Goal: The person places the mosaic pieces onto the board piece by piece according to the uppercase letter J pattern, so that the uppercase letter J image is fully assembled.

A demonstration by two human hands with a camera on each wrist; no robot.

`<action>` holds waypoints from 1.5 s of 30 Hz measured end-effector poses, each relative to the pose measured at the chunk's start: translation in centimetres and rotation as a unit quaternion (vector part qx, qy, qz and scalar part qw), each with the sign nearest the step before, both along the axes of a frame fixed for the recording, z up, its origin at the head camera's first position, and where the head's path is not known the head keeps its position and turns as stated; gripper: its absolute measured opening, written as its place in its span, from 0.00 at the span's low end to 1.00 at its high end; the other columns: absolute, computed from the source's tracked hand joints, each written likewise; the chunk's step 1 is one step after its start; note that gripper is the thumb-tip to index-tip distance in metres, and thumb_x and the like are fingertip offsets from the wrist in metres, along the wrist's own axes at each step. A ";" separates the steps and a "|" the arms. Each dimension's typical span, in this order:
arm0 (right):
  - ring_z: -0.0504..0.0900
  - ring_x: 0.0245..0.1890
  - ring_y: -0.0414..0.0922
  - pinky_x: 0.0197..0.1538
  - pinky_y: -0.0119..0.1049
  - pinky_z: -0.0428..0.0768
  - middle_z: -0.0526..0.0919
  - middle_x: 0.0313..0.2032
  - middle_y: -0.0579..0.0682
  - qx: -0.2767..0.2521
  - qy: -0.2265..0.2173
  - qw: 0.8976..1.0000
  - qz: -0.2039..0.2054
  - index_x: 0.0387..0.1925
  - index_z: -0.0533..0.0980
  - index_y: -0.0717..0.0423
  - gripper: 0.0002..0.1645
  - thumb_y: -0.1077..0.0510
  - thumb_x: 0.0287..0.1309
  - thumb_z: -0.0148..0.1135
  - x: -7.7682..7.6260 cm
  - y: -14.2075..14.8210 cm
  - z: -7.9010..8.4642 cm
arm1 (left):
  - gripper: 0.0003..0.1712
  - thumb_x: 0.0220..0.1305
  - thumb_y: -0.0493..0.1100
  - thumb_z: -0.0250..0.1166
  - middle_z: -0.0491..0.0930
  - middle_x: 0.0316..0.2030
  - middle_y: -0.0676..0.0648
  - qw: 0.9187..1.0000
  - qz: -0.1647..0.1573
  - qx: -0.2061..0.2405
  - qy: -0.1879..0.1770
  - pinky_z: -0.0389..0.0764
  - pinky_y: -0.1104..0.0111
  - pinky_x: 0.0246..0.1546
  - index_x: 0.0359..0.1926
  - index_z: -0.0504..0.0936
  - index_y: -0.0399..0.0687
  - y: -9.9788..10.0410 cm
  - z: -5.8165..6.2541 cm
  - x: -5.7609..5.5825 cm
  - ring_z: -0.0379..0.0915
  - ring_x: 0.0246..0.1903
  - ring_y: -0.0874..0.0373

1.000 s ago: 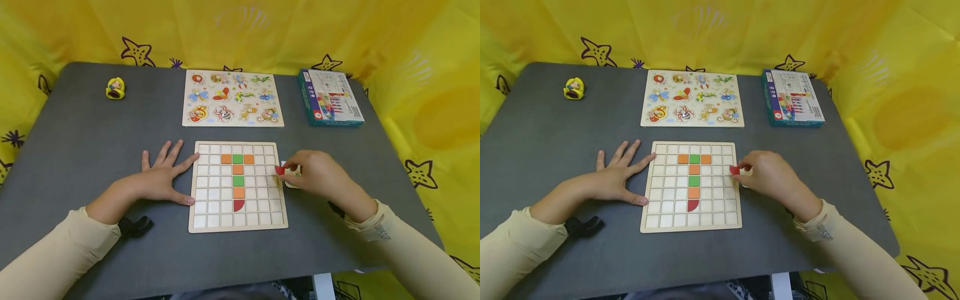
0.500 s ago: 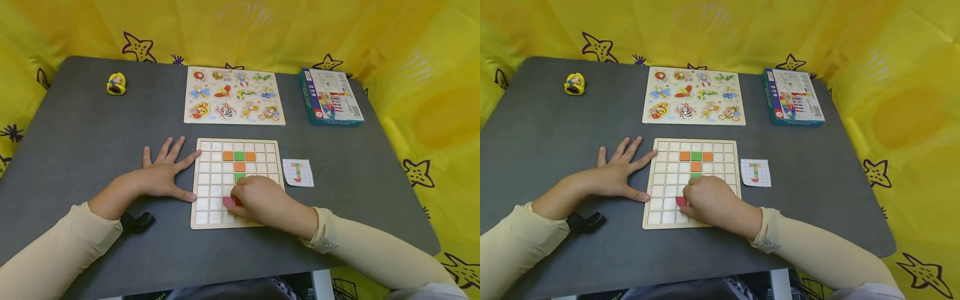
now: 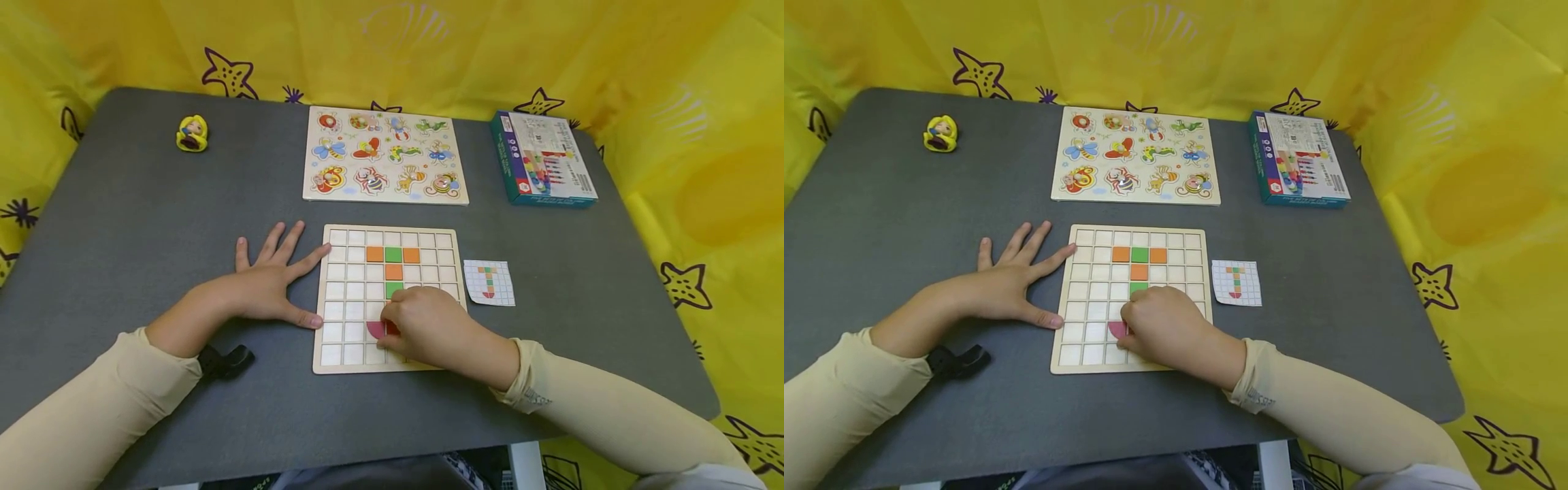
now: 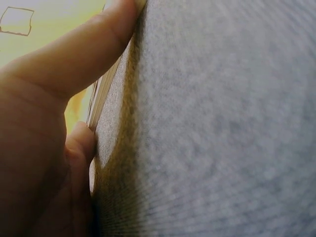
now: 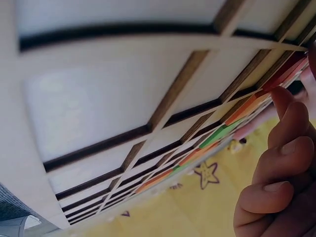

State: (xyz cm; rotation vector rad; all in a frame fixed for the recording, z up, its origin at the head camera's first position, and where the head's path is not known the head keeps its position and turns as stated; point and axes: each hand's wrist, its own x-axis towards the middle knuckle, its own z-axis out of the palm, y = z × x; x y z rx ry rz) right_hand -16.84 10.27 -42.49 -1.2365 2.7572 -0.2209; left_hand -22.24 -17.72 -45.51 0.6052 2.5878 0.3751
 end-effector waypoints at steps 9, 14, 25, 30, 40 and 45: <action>0.69 0.20 0.38 0.28 0.35 0.69 0.72 0.19 0.38 -0.017 0.009 1.000 0.024 0.26 0.82 0.46 0.10 0.47 0.55 0.72 0.1 -0.1 0.1 | 0.73 0.34 0.87 0.62 0.17 0.75 0.44 1.000 0.008 0.009 -0.001 0.14 0.31 0.53 0.78 0.38 0.73 -0.2 -0.2 0.3 0.06 0.70 0.43; 0.70 0.20 0.38 0.29 0.35 0.70 0.73 0.19 0.39 -0.020 0.009 0.999 0.028 0.23 0.82 0.46 0.10 0.49 0.55 0.71 0.1 -0.1 0.0 | 0.74 0.33 0.88 0.60 0.16 0.74 0.44 1.000 0.005 0.004 -0.006 0.14 0.30 0.52 0.78 0.38 0.72 -0.4 0.0 0.4 0.06 0.70 0.43; 0.68 0.20 0.36 0.28 0.32 0.68 0.71 0.18 0.36 -0.036 0.001 0.999 0.007 0.27 0.83 0.46 0.09 0.47 0.57 0.69 0.5 -0.3 0.8 | 0.74 0.33 0.88 0.59 0.16 0.74 0.43 1.000 0.004 0.001 -0.005 0.13 0.30 0.51 0.78 0.37 0.72 -0.8 -0.4 0.5 0.06 0.70 0.42; 0.72 0.24 0.38 0.28 0.33 0.72 0.78 0.22 0.40 -0.070 0.029 0.997 -0.003 0.34 0.86 0.51 0.17 0.42 0.60 0.66 0.8 0.1 2.3 | 0.73 0.35 0.87 0.60 0.17 0.75 0.43 1.000 0.004 0.005 -0.011 0.15 0.30 0.52 0.78 0.37 0.71 -0.9 -0.2 0.4 0.07 0.70 0.41; 0.69 0.56 0.51 0.58 0.51 0.66 0.77 0.52 0.52 -0.085 0.099 0.986 -0.101 0.55 0.75 0.57 0.31 0.38 0.63 0.58 -0.3 3.0 4.3 | 0.41 0.65 0.65 0.61 0.60 0.72 0.45 0.989 0.004 0.074 0.126 0.58 0.42 0.63 0.75 0.61 0.59 -1.1 5.4 2.7 0.56 0.69 0.43; 0.56 0.68 0.58 0.63 0.61 0.54 0.66 0.65 0.57 -0.061 0.095 0.979 -0.167 0.65 0.67 0.58 0.41 0.33 0.64 0.53 -0.5 5.0 2.8 | 0.24 0.70 0.54 0.59 0.75 0.61 0.46 0.962 0.050 0.090 0.253 0.71 0.44 0.51 0.64 0.77 0.54 -1.1 6.7 4.7 0.71 0.59 0.44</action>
